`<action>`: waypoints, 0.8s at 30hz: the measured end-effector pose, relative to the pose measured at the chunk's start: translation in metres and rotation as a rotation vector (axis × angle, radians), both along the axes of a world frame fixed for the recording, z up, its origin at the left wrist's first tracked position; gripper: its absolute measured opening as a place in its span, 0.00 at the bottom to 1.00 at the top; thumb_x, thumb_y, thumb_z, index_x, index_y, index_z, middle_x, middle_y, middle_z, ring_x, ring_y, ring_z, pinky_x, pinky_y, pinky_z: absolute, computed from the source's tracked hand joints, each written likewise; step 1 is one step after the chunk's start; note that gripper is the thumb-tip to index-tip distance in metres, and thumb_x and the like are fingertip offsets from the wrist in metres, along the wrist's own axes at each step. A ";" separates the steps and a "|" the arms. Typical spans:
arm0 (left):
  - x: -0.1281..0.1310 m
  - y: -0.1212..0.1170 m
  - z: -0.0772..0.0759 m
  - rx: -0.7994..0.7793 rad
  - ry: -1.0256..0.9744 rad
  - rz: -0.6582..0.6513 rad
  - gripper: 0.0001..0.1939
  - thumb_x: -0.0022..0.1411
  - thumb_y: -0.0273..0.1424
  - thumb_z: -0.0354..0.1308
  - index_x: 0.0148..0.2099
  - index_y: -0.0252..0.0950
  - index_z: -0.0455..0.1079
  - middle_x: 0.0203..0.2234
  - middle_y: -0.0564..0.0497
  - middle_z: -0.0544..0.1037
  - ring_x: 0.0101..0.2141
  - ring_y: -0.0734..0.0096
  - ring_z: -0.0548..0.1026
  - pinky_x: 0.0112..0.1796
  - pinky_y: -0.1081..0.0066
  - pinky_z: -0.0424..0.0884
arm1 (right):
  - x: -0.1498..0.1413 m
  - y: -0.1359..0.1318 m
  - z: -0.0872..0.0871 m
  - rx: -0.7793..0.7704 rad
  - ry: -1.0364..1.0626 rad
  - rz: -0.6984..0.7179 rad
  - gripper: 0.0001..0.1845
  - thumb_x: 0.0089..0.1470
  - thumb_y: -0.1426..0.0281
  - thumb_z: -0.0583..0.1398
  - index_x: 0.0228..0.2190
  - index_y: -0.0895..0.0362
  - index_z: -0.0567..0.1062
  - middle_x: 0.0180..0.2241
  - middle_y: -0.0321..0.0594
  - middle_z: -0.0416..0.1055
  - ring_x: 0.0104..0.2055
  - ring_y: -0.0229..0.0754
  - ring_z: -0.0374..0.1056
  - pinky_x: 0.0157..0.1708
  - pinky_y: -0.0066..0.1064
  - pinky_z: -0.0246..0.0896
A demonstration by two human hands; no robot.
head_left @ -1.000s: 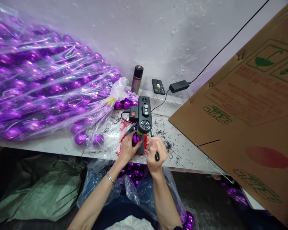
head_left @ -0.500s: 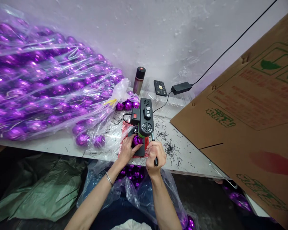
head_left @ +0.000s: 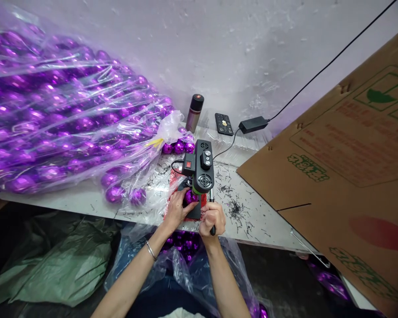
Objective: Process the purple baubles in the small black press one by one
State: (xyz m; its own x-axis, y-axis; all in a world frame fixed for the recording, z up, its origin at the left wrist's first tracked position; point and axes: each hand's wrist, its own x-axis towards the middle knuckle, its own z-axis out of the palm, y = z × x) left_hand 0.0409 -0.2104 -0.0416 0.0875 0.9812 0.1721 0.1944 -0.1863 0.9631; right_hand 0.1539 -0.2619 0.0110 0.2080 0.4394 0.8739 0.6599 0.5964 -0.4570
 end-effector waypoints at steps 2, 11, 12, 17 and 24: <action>0.000 0.000 -0.002 0.006 0.001 0.006 0.24 0.55 0.41 0.73 0.52 0.42 0.75 0.47 0.42 0.80 0.50 0.45 0.75 0.56 0.51 0.65 | 0.000 0.000 -0.001 0.003 -0.009 -0.008 0.18 0.69 0.68 0.48 0.25 0.52 0.63 0.27 0.34 0.67 0.27 0.36 0.65 0.30 0.32 0.63; -0.001 0.003 -0.023 0.239 0.215 0.013 0.24 0.63 0.42 0.66 0.57 0.38 0.71 0.45 0.43 0.81 0.46 0.52 0.79 0.49 0.54 0.73 | 0.000 0.002 -0.004 0.023 -0.002 -0.003 0.20 0.70 0.68 0.46 0.25 0.53 0.63 0.26 0.33 0.65 0.27 0.36 0.64 0.31 0.33 0.63; -0.001 0.003 -0.024 0.263 0.243 0.019 0.24 0.64 0.42 0.66 0.58 0.38 0.70 0.45 0.43 0.81 0.46 0.53 0.79 0.49 0.55 0.74 | 0.000 0.002 -0.004 0.019 0.008 -0.004 0.20 0.70 0.68 0.46 0.25 0.52 0.63 0.26 0.33 0.64 0.27 0.36 0.64 0.30 0.33 0.63; 0.001 0.003 -0.027 0.320 0.319 0.052 0.23 0.65 0.40 0.65 0.59 0.38 0.70 0.46 0.43 0.81 0.47 0.53 0.80 0.48 0.56 0.75 | 0.001 0.002 -0.007 0.011 0.002 -0.008 0.20 0.70 0.67 0.46 0.25 0.52 0.63 0.25 0.33 0.64 0.26 0.36 0.63 0.29 0.32 0.61; 0.002 0.004 -0.028 0.312 0.317 0.042 0.23 0.65 0.40 0.65 0.58 0.37 0.70 0.44 0.43 0.81 0.46 0.53 0.80 0.47 0.56 0.76 | 0.002 0.007 -0.011 0.045 -0.019 0.023 0.21 0.70 0.66 0.47 0.24 0.52 0.63 0.25 0.33 0.65 0.27 0.35 0.65 0.30 0.32 0.64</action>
State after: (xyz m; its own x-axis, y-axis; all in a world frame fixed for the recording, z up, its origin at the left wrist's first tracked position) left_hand 0.0431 -0.2059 -0.0694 0.1446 0.8905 0.4313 0.4850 -0.4437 0.7536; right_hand 0.1560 -0.2553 -0.0005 0.1814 0.4040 0.8966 0.6542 0.6312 -0.4168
